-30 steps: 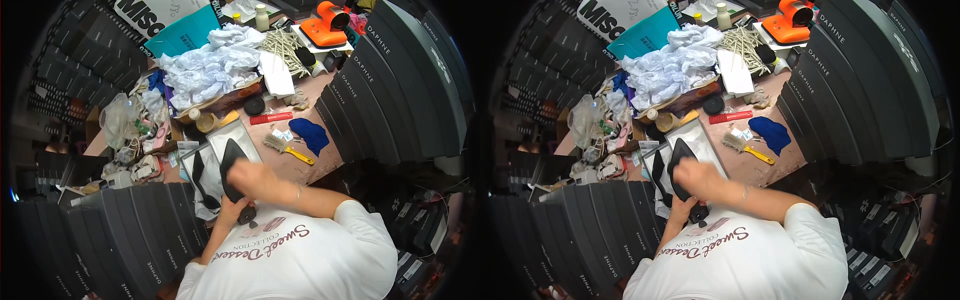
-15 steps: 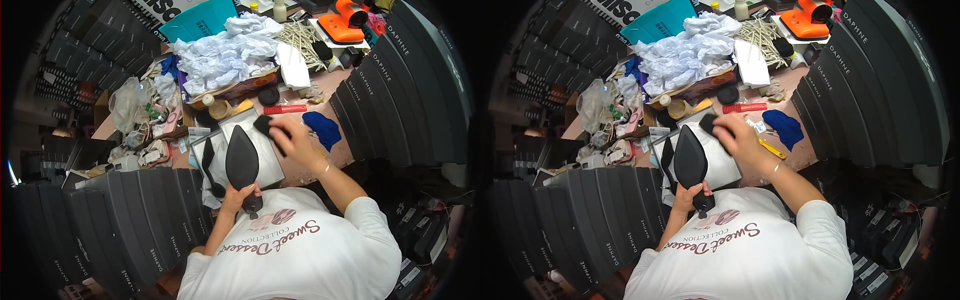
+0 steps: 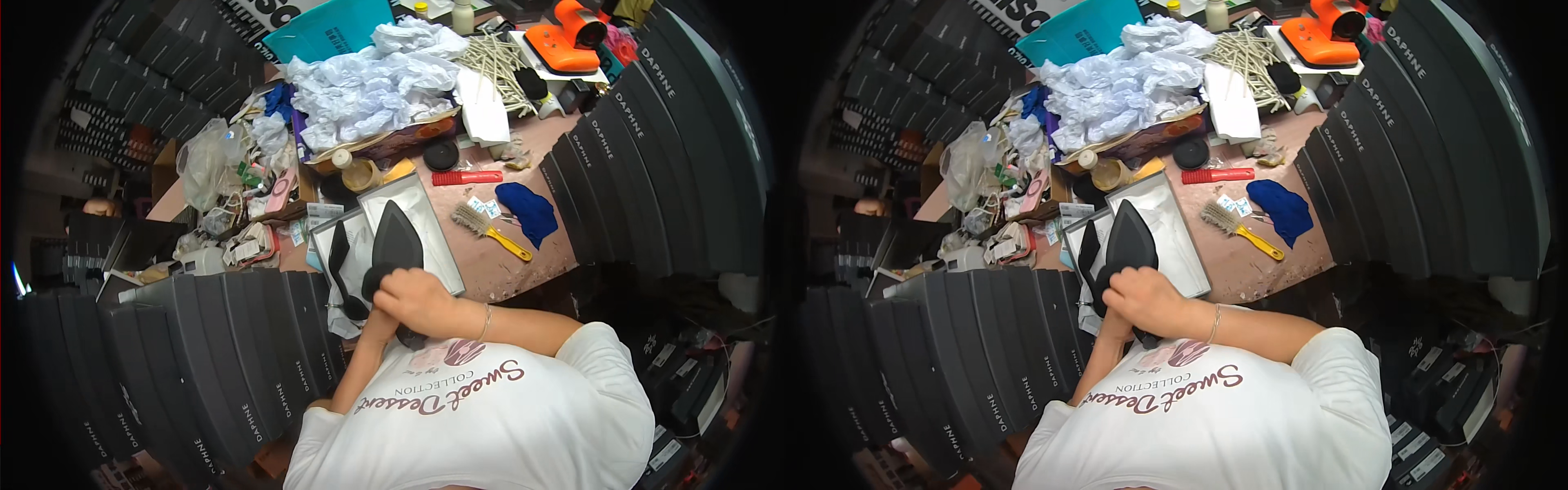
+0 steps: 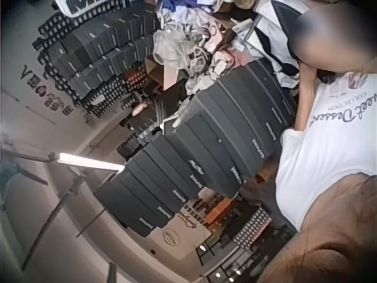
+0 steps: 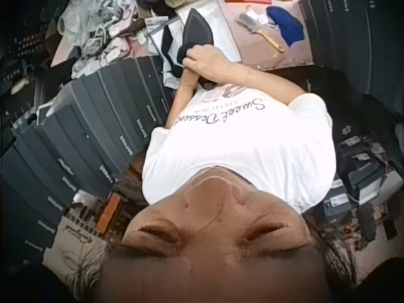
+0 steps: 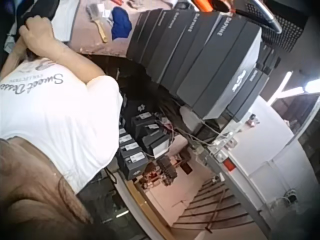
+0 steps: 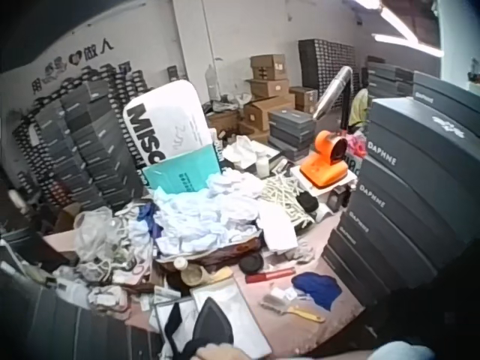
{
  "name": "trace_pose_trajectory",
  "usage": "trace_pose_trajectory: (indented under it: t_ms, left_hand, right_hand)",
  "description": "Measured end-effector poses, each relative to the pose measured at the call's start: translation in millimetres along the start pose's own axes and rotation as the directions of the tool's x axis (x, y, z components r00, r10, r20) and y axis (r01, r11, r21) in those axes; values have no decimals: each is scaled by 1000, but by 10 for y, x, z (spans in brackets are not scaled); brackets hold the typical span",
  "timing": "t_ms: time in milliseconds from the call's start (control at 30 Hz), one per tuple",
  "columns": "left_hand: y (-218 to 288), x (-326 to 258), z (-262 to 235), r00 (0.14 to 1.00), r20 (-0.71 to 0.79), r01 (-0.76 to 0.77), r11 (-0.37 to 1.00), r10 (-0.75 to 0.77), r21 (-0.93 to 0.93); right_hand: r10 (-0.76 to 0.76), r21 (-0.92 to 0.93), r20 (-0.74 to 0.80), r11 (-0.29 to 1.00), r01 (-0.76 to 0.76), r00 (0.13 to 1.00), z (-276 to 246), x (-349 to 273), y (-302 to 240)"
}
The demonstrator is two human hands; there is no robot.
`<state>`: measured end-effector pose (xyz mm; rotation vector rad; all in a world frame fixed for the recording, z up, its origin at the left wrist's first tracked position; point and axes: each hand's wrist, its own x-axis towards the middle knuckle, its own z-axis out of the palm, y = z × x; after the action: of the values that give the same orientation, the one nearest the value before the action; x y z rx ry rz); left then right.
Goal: Inspecting black high-heeled shoes, cleaning them with a brush, and packing them into boxes with tissue paper.
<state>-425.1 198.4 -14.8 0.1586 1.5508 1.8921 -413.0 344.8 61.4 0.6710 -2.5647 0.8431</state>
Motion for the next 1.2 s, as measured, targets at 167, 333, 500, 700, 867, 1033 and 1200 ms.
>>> trace_pose_trajectory:
  t_ms: [167, 333, 500, 700, 867, 1033, 1200]
  left_hand:
    - [181, 59, 100, 980, 99, 187, 972, -174, -141]
    - [272, 232, -19, 990, -125, 90, 981, -69, 170]
    - [-548, 134, -1278, 754, -469, 218, 498, 460, 839]
    - [-586, 320, -1382, 728, -648, 423, 596, 224, 682]
    - [-273, -9, -1175, 708, -689, 21, 970, 156, 241]
    - [565, -130, -820, 778, -626, -146, 957, -45, -250]
    - [517, 23, -526, 968, 250, 156, 717, 26, -679]
  right_hand:
    - [236, -44, -202, 967, -249, 951, 84, 407, 840]
    - [516, 241, -143, 846, -476, 845, 0, 203, 1448]
    - [655, 323, -28, 721, -613, 755, 165, -429, 1719]
    - [575, 78, -351, 805, -588, 739, 270, -283, 2530]
    - [505, -272, -200, 795, -543, 839, 583, -18, 2979]
    - [573, -269, -125, 766, -584, 810, 636, -44, 3064]
    - [542, 395, -115, 794, -462, 833, 156, 243, 1937]
